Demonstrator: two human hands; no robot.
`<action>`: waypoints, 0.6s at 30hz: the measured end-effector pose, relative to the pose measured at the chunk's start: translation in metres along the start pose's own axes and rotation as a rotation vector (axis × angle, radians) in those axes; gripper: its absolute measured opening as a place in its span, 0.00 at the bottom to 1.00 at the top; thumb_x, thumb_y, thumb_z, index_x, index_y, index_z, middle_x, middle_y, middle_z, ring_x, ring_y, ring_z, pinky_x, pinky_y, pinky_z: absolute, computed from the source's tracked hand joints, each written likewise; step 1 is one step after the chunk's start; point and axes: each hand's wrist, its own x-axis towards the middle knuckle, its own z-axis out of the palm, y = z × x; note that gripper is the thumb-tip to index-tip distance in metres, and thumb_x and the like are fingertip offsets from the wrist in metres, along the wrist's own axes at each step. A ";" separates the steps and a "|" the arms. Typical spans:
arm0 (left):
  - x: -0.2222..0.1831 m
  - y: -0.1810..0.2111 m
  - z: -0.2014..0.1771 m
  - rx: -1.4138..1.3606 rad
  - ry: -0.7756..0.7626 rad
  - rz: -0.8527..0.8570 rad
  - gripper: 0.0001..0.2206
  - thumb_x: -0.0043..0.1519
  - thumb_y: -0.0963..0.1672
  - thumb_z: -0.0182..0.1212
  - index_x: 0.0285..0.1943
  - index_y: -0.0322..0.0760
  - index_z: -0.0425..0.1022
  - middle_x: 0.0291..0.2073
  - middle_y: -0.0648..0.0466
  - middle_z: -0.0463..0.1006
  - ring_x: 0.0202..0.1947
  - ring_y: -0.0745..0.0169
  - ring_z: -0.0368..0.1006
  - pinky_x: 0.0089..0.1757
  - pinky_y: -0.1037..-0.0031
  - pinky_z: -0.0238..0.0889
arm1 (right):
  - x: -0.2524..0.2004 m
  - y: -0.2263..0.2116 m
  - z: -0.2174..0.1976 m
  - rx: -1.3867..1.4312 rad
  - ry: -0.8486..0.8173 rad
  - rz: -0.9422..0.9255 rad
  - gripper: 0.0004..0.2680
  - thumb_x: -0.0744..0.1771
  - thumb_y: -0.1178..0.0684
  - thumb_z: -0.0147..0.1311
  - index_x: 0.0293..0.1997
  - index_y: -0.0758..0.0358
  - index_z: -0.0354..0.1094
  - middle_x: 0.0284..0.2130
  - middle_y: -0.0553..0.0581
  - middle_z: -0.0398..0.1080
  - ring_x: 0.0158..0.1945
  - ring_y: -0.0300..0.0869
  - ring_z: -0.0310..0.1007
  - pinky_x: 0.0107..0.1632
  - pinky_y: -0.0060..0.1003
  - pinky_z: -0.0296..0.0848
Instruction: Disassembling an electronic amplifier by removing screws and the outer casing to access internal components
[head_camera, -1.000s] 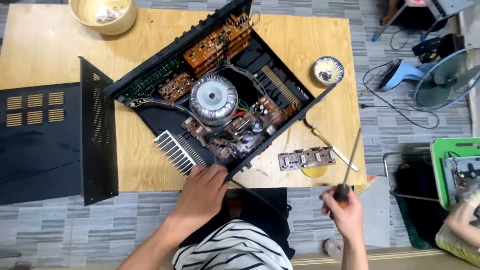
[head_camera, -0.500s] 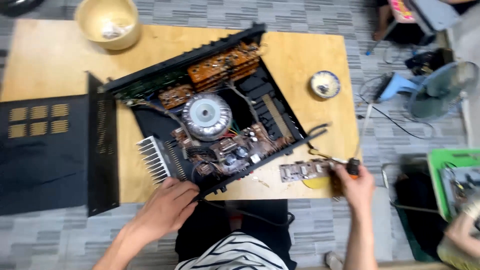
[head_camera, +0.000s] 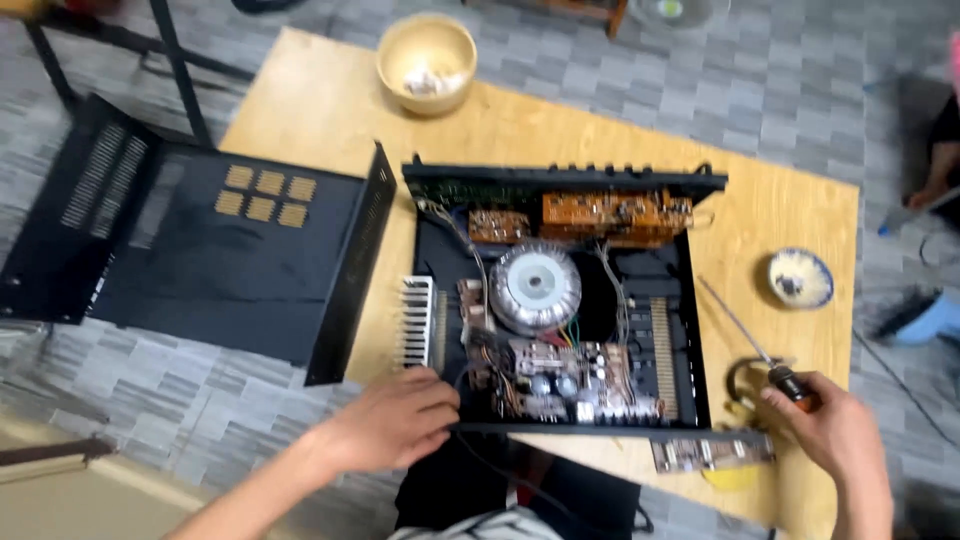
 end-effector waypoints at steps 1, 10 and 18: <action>-0.003 0.001 0.003 0.020 -0.019 -0.036 0.08 0.65 0.44 0.54 0.41 0.32 0.74 0.43 0.47 0.74 0.39 0.50 0.66 0.45 0.63 0.61 | 0.008 -0.002 0.006 0.026 0.006 -0.030 0.14 0.63 0.40 0.62 0.46 0.56 0.77 0.28 0.60 0.78 0.35 0.51 0.76 0.40 0.40 0.68; -0.004 0.009 0.001 -0.030 0.039 -0.113 0.06 0.64 0.42 0.59 0.43 0.32 0.73 0.47 0.46 0.74 0.45 0.44 0.66 0.44 0.62 0.64 | 0.035 -0.016 0.055 0.188 0.169 -0.089 0.13 0.62 0.41 0.65 0.45 0.54 0.77 0.26 0.54 0.77 0.32 0.45 0.76 0.40 0.41 0.70; -0.003 -0.001 0.010 -0.045 0.110 -0.120 0.06 0.64 0.43 0.60 0.42 0.34 0.74 0.47 0.49 0.75 0.44 0.44 0.67 0.45 0.60 0.66 | -0.033 -0.007 0.060 0.258 0.425 -0.219 0.15 0.67 0.47 0.57 0.54 0.65 0.74 0.52 0.62 0.74 0.57 0.54 0.70 0.59 0.44 0.64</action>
